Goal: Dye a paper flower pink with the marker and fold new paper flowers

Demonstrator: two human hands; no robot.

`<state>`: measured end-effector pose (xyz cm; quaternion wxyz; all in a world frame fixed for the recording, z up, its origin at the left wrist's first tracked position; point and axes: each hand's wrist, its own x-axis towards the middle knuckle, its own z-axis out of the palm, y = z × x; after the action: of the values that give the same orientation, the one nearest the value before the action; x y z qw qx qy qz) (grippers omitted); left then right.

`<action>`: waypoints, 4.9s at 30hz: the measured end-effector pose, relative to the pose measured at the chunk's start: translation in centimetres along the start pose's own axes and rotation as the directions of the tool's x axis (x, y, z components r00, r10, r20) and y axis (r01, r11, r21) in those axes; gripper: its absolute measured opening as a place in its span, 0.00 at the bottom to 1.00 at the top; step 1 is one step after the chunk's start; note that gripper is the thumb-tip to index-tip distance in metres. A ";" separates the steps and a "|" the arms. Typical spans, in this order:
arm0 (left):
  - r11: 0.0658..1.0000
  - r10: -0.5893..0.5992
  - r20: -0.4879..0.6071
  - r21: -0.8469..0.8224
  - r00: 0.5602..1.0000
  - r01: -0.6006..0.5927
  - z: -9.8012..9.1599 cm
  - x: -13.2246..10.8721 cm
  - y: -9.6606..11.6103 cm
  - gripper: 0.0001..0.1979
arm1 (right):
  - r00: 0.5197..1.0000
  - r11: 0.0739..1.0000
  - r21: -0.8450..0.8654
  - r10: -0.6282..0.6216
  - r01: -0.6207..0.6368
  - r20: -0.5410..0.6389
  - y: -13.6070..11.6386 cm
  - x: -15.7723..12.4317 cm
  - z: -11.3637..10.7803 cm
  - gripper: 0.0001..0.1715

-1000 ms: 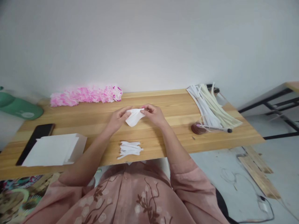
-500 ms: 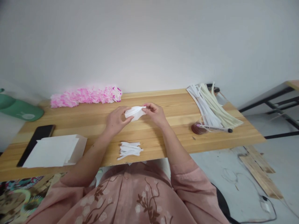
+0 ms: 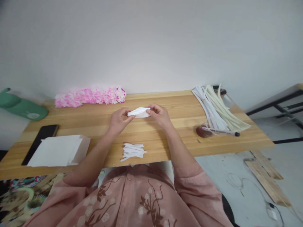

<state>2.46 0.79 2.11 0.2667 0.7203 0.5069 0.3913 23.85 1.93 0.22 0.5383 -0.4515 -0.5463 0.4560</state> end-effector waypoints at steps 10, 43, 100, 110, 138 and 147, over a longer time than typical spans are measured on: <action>0.997 -0.072 -0.016 0.003 0.997 0.072 0.1 0.0 -0.5 0.08 | 0.999 0.992 -0.119 -0.041 0.037 -0.035 0.3 0.1 0.1 0.13; 0.968 -0.105 0.060 -0.222 0.993 0.115 0.9 -0.5 0.1 0.13 | 0.995 0.997 0.075 -0.028 0.021 0.095 0.2 -0.2 1.5 0.35; 0.875 -0.207 0.023 -0.442 0.978 0.195 2.7 -0.5 -0.1 0.12 | 0.985 0.983 0.115 0.131 -0.144 0.115 -0.3 -1.3 2.9 0.20; 0.904 -0.133 0.015 -0.408 0.991 0.128 2.7 -0.8 0.1 0.10 | 0.981 0.969 0.176 0.153 -0.172 0.117 -0.3 -1.2 3.2 0.21; 0.959 0.002 0.112 -0.280 0.994 0.030 2.3 -0.7 -0.6 0.09 | 0.933 0.875 0.337 0.285 -0.347 0.222 0.7 -0.9 2.7 0.22; 0.888 -0.072 0.177 -0.436 0.982 0.144 2.3 -0.4 -0.4 0.13 | 0.970 0.906 0.345 0.231 -0.245 0.081 0.0 -0.7 2.5 0.21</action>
<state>4.12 0.57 0.41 0.4851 0.6385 0.4205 0.4244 21.36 1.22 0.10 0.5402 -0.4021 -0.4071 0.6170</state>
